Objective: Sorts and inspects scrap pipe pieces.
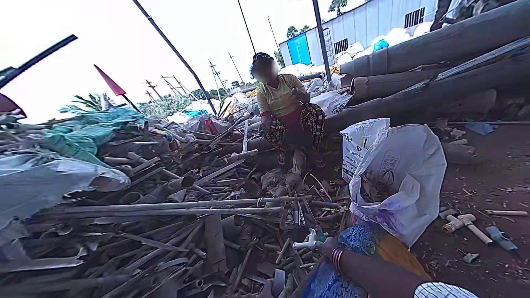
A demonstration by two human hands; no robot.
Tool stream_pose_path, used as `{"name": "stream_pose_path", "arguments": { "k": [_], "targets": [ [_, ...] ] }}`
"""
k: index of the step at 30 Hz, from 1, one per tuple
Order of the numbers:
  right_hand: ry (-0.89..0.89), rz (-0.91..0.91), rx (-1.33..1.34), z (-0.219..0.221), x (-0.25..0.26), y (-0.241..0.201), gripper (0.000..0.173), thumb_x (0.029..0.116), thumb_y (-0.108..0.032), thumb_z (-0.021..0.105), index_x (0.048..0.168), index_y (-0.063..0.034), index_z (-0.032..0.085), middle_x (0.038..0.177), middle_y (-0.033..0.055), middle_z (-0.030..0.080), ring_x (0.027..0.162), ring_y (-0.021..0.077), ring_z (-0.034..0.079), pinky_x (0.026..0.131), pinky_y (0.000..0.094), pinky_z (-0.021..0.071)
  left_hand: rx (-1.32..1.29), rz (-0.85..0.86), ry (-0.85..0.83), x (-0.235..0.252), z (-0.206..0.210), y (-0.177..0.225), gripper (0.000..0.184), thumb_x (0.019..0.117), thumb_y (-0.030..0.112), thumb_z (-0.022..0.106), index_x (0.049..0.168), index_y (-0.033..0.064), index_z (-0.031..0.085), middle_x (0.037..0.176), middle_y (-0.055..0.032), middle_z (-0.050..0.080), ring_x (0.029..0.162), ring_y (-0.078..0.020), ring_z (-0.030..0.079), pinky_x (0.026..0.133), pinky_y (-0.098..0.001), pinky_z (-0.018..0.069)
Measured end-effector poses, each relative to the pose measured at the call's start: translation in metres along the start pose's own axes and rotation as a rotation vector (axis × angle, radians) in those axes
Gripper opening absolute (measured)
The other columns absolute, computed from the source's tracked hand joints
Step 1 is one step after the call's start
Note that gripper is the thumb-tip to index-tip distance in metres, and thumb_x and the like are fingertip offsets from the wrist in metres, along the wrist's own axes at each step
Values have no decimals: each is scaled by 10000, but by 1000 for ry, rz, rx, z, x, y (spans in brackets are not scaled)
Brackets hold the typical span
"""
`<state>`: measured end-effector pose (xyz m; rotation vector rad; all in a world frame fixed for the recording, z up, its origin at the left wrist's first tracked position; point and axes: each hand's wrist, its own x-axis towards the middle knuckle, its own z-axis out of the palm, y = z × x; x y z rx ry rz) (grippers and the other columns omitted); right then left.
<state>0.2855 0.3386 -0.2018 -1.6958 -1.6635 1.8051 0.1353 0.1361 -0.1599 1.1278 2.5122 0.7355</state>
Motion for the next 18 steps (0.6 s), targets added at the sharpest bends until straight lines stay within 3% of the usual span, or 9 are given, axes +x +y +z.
{"name": "stream_pose_path", "arguments": {
  "k": [1,3,7,9,18],
  "targets": [
    [-6,6,-121,0,2,0,549,1020,-434,611,1227,73,634,1189,232,666,1084,307,665,957,478,511,-43,-60,36,1,1,-4,513,872,306,808,1181,-80,673,1073,-278,715,1066,-425,683,993,-601,488],
    [-44,-14,-380,4,8,3,596,1011,-453,591,1287,74,610,1341,257,621,1275,354,603,1068,536,466,-110,-126,104,12,17,-24,521,874,314,817,1192,-74,676,1074,-272,719,1071,-422,682,990,-603,491],
    [-189,-100,-902,16,-10,3,563,1021,-406,574,1265,100,613,1382,305,577,1323,430,554,1055,618,452,-88,-254,-29,17,30,-31,587,943,367,750,1329,-56,618,1255,-286,667,1241,-428,612,1095,-589,431],
    [-252,-120,-1054,22,-14,5,526,1011,-377,590,1248,91,630,1369,310,585,1306,445,563,1032,640,457,-42,-253,-69,19,36,-32,597,949,380,738,1341,-51,610,1266,-288,664,1253,-437,607,1101,-597,426],
    [-277,-124,-957,22,-12,2,497,1053,-330,546,1308,95,589,1388,299,580,1321,426,563,1054,618,454,-1,-278,-135,22,37,-29,589,953,384,738,1345,-37,612,1290,-280,655,1269,-423,599,1110,-578,422]
  ]
}}
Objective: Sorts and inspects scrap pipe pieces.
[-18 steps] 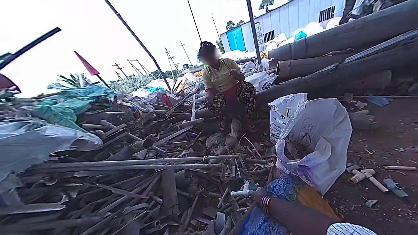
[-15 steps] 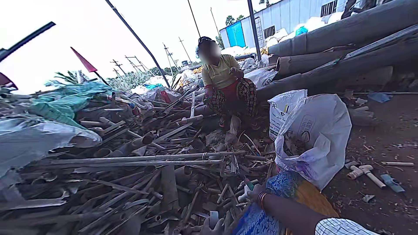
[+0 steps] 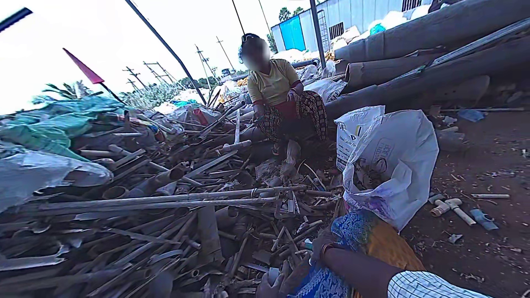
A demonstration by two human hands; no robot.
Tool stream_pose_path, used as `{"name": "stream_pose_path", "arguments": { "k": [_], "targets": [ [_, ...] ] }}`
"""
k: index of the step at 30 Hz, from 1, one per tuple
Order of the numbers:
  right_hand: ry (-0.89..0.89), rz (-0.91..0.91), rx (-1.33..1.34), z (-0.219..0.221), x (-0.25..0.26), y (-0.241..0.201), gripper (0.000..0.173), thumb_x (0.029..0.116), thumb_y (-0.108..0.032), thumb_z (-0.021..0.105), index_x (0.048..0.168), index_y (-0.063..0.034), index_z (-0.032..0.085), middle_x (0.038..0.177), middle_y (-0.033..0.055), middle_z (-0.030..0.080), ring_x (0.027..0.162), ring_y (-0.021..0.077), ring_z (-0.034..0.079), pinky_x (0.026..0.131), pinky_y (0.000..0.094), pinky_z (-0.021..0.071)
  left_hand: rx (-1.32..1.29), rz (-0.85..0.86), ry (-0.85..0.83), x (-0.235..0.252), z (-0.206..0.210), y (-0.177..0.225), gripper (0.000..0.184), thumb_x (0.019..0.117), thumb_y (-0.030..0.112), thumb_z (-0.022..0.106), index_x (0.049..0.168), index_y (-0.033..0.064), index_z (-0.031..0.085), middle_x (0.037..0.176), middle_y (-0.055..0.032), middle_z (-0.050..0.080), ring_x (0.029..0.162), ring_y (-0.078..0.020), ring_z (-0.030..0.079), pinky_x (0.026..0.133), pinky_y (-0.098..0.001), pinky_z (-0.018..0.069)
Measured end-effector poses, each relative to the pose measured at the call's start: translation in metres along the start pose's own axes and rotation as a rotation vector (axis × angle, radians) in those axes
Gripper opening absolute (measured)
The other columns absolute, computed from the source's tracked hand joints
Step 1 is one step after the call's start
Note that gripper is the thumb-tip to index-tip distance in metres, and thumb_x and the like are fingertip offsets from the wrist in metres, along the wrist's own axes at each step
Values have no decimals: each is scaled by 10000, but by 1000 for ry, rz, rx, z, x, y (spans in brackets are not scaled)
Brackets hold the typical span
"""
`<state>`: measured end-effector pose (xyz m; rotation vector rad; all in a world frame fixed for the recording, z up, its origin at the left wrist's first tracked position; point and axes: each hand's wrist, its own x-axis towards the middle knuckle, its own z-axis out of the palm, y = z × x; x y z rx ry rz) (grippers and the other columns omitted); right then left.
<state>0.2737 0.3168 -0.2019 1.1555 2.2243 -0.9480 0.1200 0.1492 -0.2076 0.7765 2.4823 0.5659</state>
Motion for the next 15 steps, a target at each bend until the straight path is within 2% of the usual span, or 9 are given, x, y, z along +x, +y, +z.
{"name": "stream_pose_path", "arguments": {
  "k": [4,7,11,15],
  "targets": [
    [11,24,2,3,7,2,492,1057,-309,534,1344,89,566,1420,293,560,1341,429,547,1060,617,452,10,-8,-17,2,3,4,581,957,374,735,1342,-44,611,1293,-276,655,1281,-411,592,1124,-566,406],
    [-35,15,-54,1,4,1,469,1054,-282,532,1318,102,589,1440,302,541,1363,438,521,1074,626,433,13,-20,-32,8,9,0,600,957,386,732,1372,-26,597,1315,-265,648,1291,-402,588,1122,-559,413],
    [-20,32,-64,2,9,2,481,1050,-324,537,1249,106,619,1353,318,591,1288,445,577,1030,633,461,13,-34,-31,-5,2,14,575,974,355,718,1365,-49,594,1319,-289,635,1297,-421,576,1118,-565,413],
    [-9,53,-4,4,19,4,527,1061,-374,526,1251,110,618,1336,320,601,1271,442,591,1031,631,462,-11,-71,-31,-21,-9,31,549,1006,321,682,1371,-74,574,1340,-295,620,1317,-399,563,1141,-522,389]
  ]
}}
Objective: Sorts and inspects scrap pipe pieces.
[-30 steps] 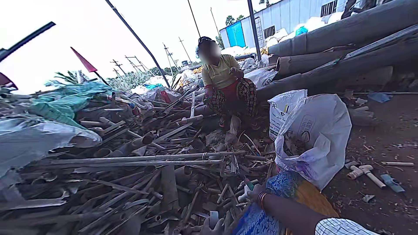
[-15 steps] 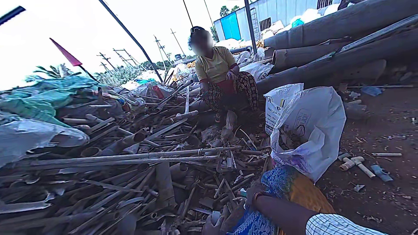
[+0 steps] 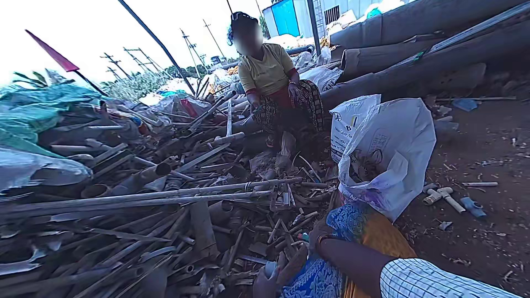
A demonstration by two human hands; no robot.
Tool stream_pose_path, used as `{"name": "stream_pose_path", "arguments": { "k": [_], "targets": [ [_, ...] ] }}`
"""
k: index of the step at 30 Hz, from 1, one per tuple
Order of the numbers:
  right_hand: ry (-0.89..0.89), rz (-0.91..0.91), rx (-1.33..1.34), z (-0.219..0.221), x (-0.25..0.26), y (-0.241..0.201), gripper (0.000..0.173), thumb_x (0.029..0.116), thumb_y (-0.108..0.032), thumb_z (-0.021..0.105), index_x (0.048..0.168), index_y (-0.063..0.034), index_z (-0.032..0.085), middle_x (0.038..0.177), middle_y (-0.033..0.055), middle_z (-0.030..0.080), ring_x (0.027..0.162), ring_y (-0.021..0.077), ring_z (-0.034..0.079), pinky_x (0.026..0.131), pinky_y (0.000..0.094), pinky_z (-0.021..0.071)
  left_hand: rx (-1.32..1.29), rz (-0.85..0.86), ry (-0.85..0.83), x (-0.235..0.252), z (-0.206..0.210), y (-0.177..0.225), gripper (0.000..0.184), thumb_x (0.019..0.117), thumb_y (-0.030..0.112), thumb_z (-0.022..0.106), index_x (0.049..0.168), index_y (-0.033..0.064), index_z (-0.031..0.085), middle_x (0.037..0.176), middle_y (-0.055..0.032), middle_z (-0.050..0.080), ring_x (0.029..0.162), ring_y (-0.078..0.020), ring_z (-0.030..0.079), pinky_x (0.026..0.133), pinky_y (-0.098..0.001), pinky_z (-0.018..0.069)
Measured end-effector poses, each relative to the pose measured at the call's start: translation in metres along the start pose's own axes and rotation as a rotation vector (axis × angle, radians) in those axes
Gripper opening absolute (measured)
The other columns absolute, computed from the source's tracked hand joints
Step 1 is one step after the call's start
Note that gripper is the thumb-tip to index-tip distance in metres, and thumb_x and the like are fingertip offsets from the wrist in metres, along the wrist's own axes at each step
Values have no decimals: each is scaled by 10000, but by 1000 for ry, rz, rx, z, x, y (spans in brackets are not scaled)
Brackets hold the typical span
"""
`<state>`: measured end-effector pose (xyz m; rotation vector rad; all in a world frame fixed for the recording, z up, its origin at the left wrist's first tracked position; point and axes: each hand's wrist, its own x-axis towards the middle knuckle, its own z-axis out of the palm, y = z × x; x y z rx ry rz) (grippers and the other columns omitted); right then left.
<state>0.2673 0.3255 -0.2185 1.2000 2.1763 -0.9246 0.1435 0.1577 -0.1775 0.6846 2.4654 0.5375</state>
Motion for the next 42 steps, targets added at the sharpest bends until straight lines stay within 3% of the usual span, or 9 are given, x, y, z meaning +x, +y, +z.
{"name": "stream_pose_path", "arguments": {
  "k": [11,14,17,19,22,25,29,34,42],
  "targets": [
    [-15,13,164,-5,9,7,589,1062,-426,497,1258,118,606,1373,308,575,1322,412,555,1065,591,442,-166,17,54,35,11,-29,505,1018,344,659,1297,-75,624,1215,-298,674,1196,-434,627,1056,-583,448],
    [-19,49,307,-21,-15,6,589,1083,-436,447,1287,93,608,1410,271,570,1352,368,540,1097,551,419,-480,4,188,39,11,-34,440,1083,316,533,1173,-95,661,1038,-237,706,983,-317,661,935,-503,494],
    [36,98,646,-20,-1,15,545,1069,-437,496,1279,51,618,1269,210,641,1146,282,642,988,469,493,-1100,-118,325,34,2,-23,414,1106,363,443,1237,-7,575,1006,-110,628,858,-153,637,768,-340,555],
    [69,130,913,-18,13,18,477,1070,-423,512,1241,10,614,1081,138,624,902,201,614,825,385,506,-1418,-141,353,33,-9,-22,417,1104,376,401,1367,63,481,1177,-108,568,996,-198,605,834,-391,537],
    [107,159,1156,-18,20,19,426,1085,-403,488,1197,-12,614,945,84,569,748,158,549,712,338,487,-1567,-181,433,40,-14,-29,400,1094,420,408,1345,116,477,1142,-96,576,937,-204,633,753,-390,565],
    [144,187,1139,-20,18,19,457,1085,-412,490,1229,6,604,1013,126,597,811,191,595,752,365,514,-1546,-183,406,41,-14,-30,422,1097,424,407,1368,105,458,1151,-108,567,943,-220,630,775,-408,566],
    [145,186,947,-20,15,17,530,1042,-417,571,1290,50,608,1248,223,637,1112,294,645,970,470,506,-1176,-119,355,45,-2,-30,245,1081,234,508,1224,37,540,900,-41,579,728,-101,596,675,-287,541],
    [81,143,676,-21,7,11,586,1050,-433,546,1367,60,552,1362,243,595,1248,325,608,1047,492,477,-602,-106,264,52,5,-37,405,998,211,692,1238,-108,623,1153,-273,668,1065,-329,623,982,-502,465],
    [63,101,512,-20,11,8,600,1058,-445,524,1378,62,542,1407,244,574,1324,329,565,1091,508,443,-510,-127,260,62,7,-39,437,983,247,716,1251,-91,640,1181,-298,673,1142,-412,624,1017,-574,446]
  ]
}}
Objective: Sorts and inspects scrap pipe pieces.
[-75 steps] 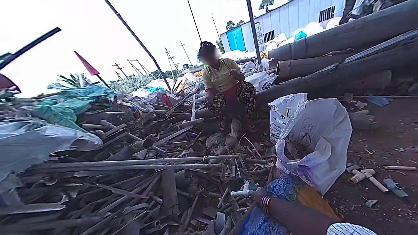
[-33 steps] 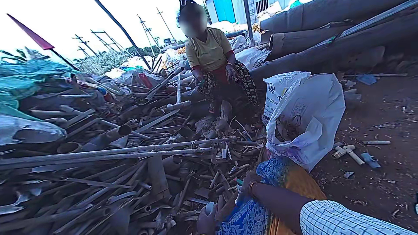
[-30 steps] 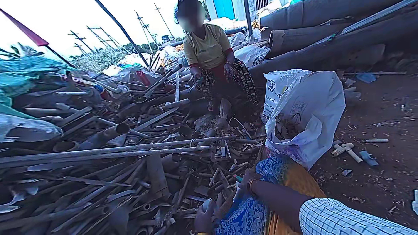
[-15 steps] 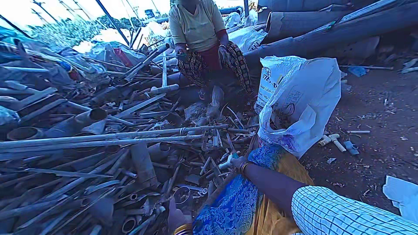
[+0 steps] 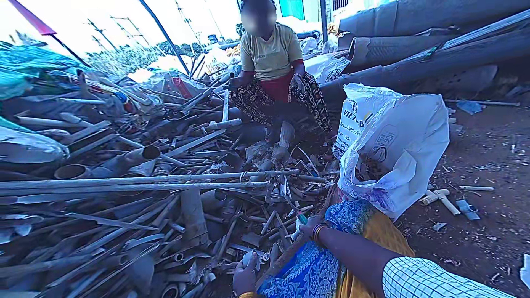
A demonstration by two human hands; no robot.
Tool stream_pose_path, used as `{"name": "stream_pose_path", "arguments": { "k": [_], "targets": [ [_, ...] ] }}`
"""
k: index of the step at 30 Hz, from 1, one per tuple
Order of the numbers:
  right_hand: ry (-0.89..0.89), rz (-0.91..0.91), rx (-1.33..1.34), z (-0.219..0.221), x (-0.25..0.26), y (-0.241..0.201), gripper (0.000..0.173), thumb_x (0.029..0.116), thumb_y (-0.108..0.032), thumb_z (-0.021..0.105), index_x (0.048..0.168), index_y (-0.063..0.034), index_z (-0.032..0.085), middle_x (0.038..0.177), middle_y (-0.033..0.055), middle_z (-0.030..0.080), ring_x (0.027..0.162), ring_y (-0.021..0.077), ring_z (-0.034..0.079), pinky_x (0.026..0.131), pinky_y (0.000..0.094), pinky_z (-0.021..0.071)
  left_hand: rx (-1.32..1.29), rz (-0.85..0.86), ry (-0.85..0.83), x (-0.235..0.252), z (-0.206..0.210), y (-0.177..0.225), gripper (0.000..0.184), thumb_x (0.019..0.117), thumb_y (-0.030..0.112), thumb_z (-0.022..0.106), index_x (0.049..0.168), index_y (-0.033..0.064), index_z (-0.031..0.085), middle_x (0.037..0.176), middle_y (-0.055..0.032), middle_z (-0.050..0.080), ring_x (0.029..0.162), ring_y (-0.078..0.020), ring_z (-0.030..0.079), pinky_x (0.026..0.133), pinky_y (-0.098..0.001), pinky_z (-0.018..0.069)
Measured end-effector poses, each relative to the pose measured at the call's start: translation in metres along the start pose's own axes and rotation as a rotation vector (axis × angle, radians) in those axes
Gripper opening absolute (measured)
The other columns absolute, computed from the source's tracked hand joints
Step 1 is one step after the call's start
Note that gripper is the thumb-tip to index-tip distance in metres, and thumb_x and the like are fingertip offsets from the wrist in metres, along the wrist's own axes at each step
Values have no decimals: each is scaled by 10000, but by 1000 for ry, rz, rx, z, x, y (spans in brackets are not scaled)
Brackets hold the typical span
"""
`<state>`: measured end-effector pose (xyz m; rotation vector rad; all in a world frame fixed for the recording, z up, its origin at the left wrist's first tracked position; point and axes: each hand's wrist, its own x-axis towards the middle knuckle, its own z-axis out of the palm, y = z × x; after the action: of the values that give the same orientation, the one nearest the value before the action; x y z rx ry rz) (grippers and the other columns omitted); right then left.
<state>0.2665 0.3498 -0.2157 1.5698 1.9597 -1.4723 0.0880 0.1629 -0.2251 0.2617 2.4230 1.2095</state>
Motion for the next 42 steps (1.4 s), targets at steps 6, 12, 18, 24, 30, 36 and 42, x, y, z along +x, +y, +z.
{"name": "stream_pose_path", "arguments": {
  "k": [6,12,18,24,30,36,42],
  "targets": [
    [-3,-4,-14,-1,0,0,587,1059,-442,519,1349,67,560,1377,249,588,1281,338,592,1059,507,464,-25,8,-18,-4,0,3,420,998,242,695,1245,-93,638,1161,-286,679,1111,-385,634,1002,-551,460],
    [2,-1,-25,0,0,0,592,1060,-446,515,1343,72,561,1378,254,585,1285,340,589,1061,516,460,-15,8,-17,-4,0,4,421,999,254,694,1241,-87,645,1167,-285,680,1121,-389,634,1005,-556,460],
    [18,-12,1,1,0,3,596,1051,-450,536,1342,69,568,1393,254,582,1318,347,568,1086,525,444,-4,34,-14,-8,-1,6,434,999,260,693,1242,-97,645,1196,-306,669,1165,-418,622,1041,-573,440],
    [12,1,15,0,1,2,592,1050,-437,547,1367,63,552,1408,249,575,1333,341,559,1098,514,436,-14,34,-15,-7,-1,7,438,990,251,706,1248,-97,642,1211,-308,665,1182,-419,615,1048,-570,434],
    [14,3,28,0,0,2,595,1045,-435,556,1377,59,544,1402,249,576,1316,340,571,1087,515,446,-34,42,-22,-8,-3,6,437,997,247,695,1246,-106,633,1199,-310,663,1170,-411,614,1040,-565,438],
    [9,-2,22,1,1,3,602,1048,-438,548,1389,57,533,1412,249,569,1319,341,568,1090,514,443,-26,47,-14,-9,-3,7,437,989,239,705,1242,-111,635,1201,-309,665,1169,-411,615,1049,-561,432],
    [17,1,21,1,0,2,601,1046,-430,554,1391,62,532,1415,249,568,1326,340,564,1094,512,441,-2,40,-24,-8,-3,8,443,991,247,704,1258,-100,635,1227,-305,661,1201,-411,609,1065,-559,428]
  ]
}}
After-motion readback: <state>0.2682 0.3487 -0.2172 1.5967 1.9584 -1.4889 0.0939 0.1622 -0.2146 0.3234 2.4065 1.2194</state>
